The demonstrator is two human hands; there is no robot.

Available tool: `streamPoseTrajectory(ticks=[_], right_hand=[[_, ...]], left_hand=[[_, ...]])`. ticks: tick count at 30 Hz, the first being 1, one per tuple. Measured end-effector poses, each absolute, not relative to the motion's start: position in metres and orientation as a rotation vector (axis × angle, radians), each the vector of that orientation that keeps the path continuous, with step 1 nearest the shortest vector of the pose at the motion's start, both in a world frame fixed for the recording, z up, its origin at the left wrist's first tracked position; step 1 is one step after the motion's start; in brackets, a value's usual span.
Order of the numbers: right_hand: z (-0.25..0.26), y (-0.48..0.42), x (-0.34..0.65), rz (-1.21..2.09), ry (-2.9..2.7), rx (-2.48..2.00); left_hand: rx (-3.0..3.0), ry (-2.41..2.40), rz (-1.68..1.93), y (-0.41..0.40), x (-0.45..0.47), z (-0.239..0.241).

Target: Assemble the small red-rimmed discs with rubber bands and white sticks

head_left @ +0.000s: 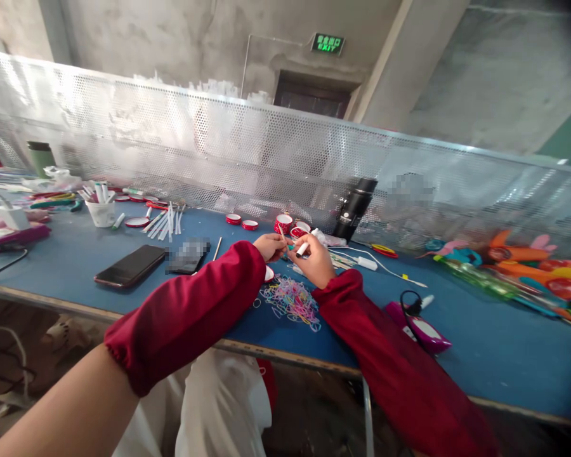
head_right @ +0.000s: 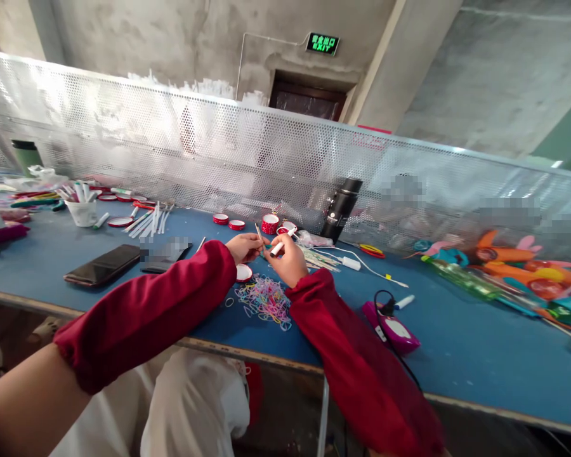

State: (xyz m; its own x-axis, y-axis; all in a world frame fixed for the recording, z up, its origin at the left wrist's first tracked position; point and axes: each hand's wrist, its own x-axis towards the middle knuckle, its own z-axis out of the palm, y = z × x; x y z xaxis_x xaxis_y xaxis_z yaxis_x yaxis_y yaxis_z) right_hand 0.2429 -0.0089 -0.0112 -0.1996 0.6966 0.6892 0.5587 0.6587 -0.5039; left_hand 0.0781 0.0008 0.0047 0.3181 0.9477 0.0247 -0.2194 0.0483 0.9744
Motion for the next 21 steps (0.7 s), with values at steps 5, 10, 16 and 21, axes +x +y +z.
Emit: streamPoseTrajectory(ticks=[5, 10, 16, 21], right_hand=[[-0.0115, -0.0078, 0.2437, 0.129, -1.889, -1.006], [-0.0129, -0.0064, 0.2445, 0.129, -1.903, -1.002], [-0.0128, -0.0079, 0.2427, 0.132, -1.912, -0.969], [-0.0105, -0.0112, 0.2404, 0.296, -1.838, -0.954]], left_hand=[[1.216, 0.837, 1.057, 0.0008, 0.0784, 0.0034], [1.23, 0.848, 1.045, -0.0003, 0.0778, 0.0036], [1.238, 0.837, 1.028, -0.0009, 0.0775, 0.0041], [1.247, 0.908, 1.086, -0.0002, 0.0763, 0.0053]])
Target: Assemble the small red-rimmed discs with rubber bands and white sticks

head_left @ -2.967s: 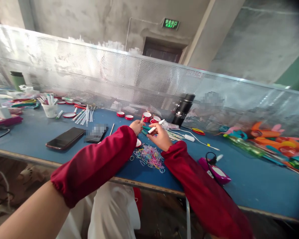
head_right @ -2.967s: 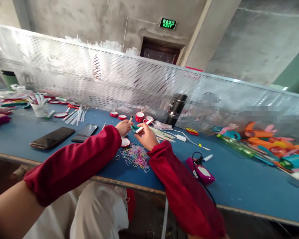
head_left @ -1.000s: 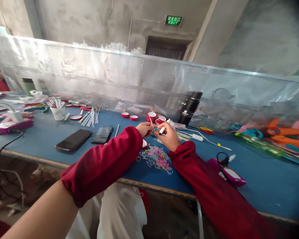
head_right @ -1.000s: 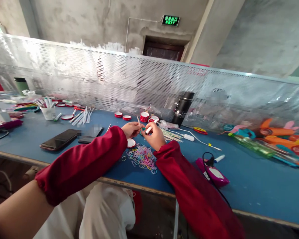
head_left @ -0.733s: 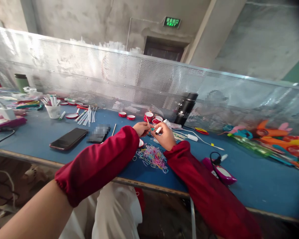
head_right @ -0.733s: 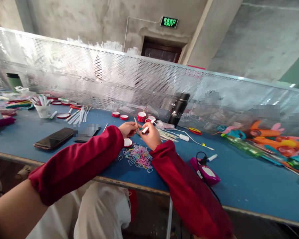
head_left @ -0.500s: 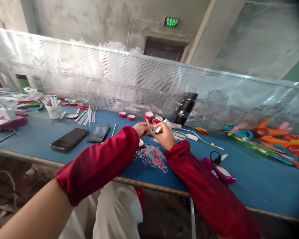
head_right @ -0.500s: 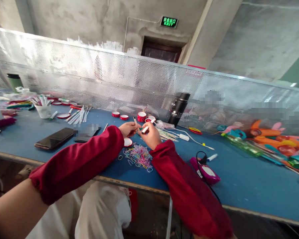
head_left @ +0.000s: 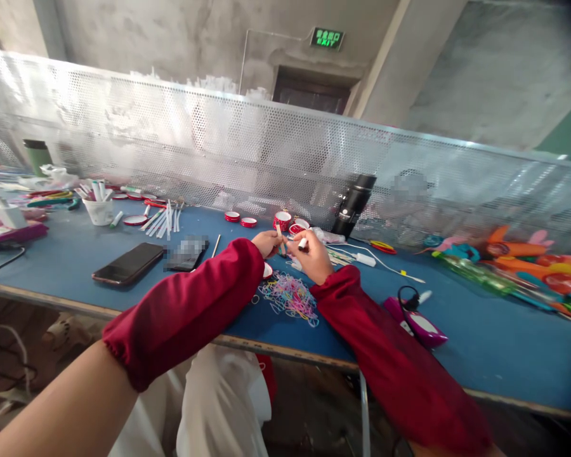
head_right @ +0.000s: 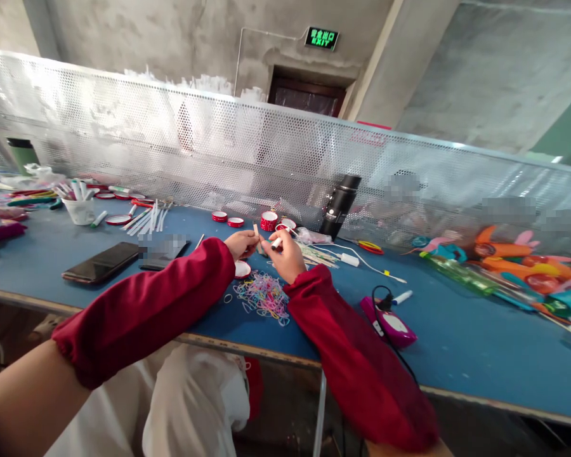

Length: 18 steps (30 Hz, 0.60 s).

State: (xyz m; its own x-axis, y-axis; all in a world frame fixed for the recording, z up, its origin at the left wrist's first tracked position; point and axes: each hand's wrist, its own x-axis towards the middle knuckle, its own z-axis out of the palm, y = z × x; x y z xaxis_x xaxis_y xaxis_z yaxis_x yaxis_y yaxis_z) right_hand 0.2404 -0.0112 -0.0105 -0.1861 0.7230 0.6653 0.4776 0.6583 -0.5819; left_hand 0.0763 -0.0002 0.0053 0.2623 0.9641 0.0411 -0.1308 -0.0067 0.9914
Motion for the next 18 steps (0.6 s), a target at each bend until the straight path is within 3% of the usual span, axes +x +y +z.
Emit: streamPoseTrajectory(ticks=[3, 10, 18], right_hand=[[-0.006, -0.016, 0.24, 0.44, -1.709, -0.907], [0.005, -0.029, 0.242, 0.205, -1.537, -0.833], [-0.002, -0.025, 0.243, 0.239, -1.655, -0.857]], left_hand=[[1.266, 0.969, 1.124, 0.001, 0.076, 0.006], [1.218, 0.966, 1.039, 0.002, 0.08, 0.0], [1.301, 0.963, 1.012, -0.002, 0.079, 0.001]])
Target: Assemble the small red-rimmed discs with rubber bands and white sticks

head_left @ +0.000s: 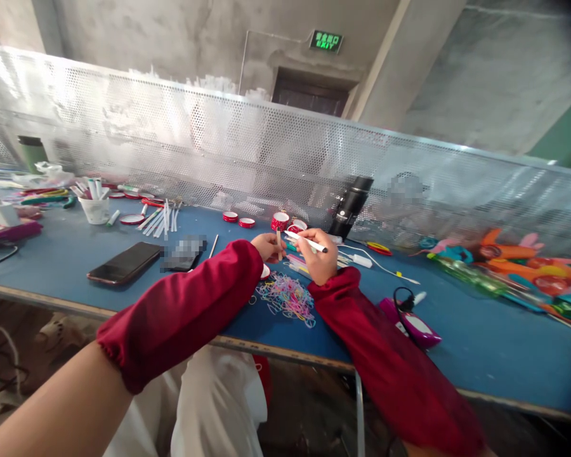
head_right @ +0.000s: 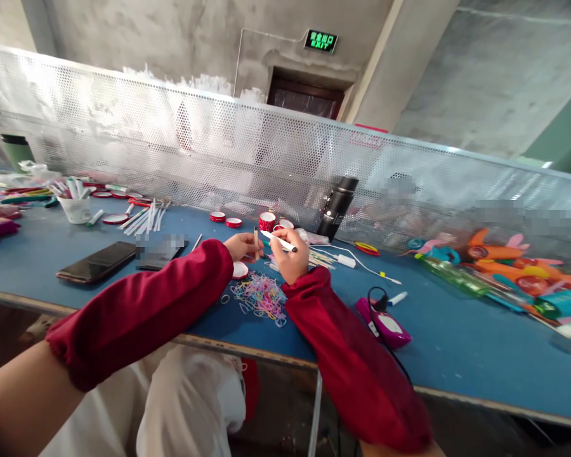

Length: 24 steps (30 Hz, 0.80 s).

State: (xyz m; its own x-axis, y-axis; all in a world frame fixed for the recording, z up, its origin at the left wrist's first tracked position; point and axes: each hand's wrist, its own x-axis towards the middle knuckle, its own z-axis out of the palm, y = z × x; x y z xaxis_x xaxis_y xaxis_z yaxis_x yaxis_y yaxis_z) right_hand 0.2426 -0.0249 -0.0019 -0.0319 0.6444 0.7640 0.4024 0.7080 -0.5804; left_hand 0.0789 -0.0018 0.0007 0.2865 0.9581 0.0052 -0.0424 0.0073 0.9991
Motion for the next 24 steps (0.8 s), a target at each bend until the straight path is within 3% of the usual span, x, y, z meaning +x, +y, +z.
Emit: streamPoseTrajectory(ticks=[24], right_hand=[[-0.0005, -0.0222, 0.2432, 0.171, -1.629, -0.821]], left_hand=[[1.48, 0.96, 0.915, 0.0002, 0.0753, -0.0049]])
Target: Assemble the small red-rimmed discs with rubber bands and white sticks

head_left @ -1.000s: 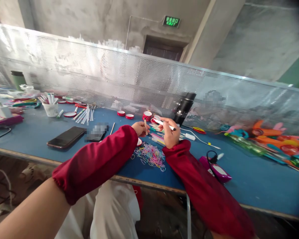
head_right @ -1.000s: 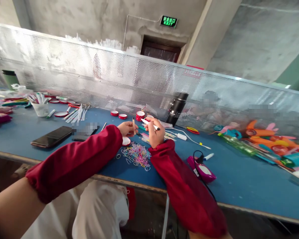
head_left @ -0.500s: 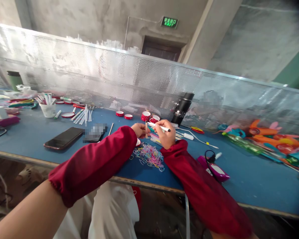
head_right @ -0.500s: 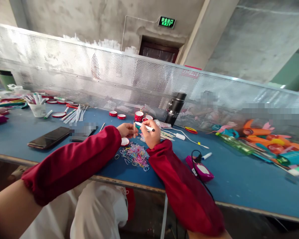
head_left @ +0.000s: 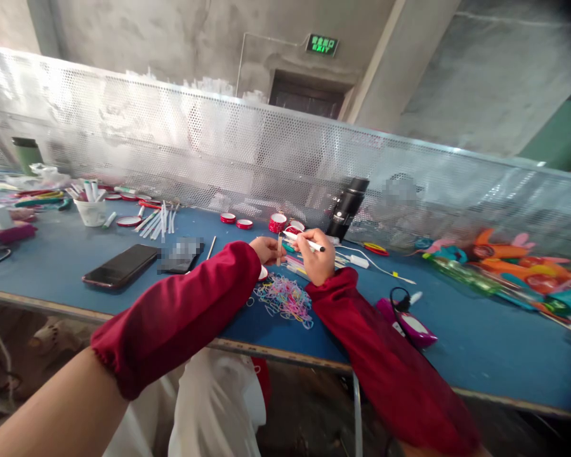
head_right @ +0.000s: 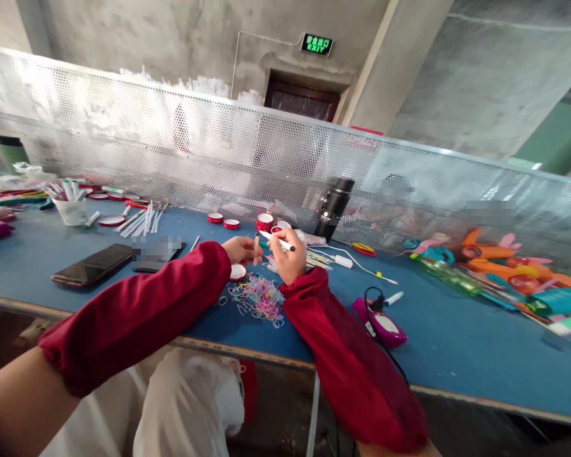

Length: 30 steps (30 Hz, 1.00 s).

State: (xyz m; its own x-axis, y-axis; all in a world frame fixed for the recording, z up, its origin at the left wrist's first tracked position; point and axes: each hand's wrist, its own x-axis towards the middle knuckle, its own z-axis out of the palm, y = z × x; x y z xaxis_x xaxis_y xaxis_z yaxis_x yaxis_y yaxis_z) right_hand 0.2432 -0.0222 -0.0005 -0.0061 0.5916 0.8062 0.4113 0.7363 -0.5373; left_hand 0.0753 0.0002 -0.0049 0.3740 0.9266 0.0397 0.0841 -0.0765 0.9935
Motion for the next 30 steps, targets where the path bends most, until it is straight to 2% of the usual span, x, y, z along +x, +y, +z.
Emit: streamPoseTrajectory(ticks=[30], right_hand=[[0.0003, -0.0255, 0.2417, 0.196, -1.588, -0.797]], left_hand=[[1.557, 0.999, 0.928, 0.0011, 0.0747, -0.0068]])
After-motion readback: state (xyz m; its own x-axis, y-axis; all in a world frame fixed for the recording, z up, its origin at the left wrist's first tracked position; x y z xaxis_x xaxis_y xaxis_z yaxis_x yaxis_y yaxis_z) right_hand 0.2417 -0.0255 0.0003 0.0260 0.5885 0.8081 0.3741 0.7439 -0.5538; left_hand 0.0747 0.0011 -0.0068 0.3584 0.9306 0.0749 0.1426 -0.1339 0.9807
